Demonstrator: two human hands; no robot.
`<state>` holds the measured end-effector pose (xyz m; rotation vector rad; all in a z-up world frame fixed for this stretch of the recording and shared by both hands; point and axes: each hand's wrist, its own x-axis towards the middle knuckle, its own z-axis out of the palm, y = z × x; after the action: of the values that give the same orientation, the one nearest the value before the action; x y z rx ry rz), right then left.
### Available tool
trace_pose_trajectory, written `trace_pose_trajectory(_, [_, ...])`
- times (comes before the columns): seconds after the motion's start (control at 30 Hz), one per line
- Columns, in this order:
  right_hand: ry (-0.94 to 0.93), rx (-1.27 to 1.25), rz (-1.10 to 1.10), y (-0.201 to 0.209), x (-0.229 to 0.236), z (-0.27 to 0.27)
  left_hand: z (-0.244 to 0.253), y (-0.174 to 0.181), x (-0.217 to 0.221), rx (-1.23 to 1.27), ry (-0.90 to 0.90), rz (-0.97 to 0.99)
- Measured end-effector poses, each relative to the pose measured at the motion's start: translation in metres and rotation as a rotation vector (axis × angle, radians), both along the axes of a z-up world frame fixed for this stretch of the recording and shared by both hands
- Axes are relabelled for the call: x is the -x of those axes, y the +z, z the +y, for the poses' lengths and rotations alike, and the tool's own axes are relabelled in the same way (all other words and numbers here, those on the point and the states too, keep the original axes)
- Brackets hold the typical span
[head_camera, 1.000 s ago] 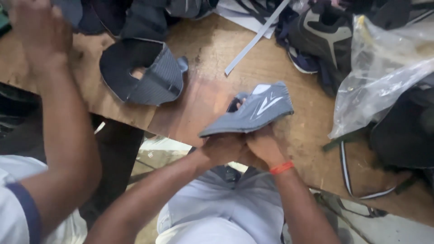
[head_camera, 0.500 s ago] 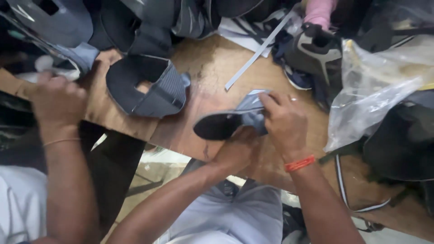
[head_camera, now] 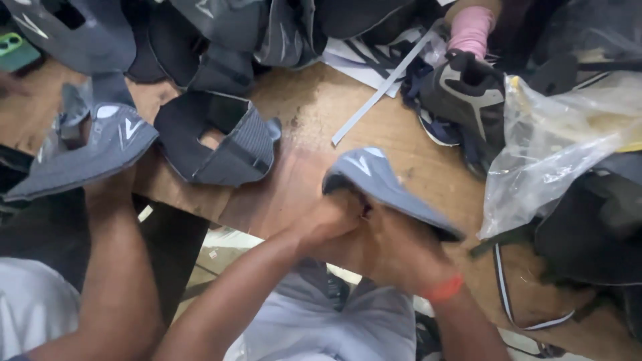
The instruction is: Manually assembling and turning shoe upper components at a manufacturing workbench.
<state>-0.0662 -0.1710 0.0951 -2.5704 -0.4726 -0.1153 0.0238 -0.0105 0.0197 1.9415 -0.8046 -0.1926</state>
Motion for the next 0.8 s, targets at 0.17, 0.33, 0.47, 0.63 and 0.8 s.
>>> trace_pose_trajectory(0.17, [-0.099,0.039,-0.140,-0.043,-0.036,-0.013,0.004,0.007,-0.009,0.153,0.007,-0.061])
trace_pose_trajectory(0.33, [-0.341,0.074,0.029,-0.111,-0.054,-0.041,0.005,0.008,-0.007,0.075,-0.025,-0.112])
trace_pose_trajectory(0.47, [-0.323,0.120,0.024,-0.056,-0.044,-0.030,-0.005,0.003,-0.018,0.000,0.047,-0.193])
trace_pose_trajectory(0.63, [-0.141,0.335,-0.430,-0.029,-0.015,-0.011,-0.009,-0.020,-0.013,-0.009,0.102,-0.318])
trace_pose_trajectory(0.8, [-0.356,0.074,0.084,-0.023,-0.027,-0.003,-0.013,-0.003,-0.015,-0.139,-0.075,-0.087])
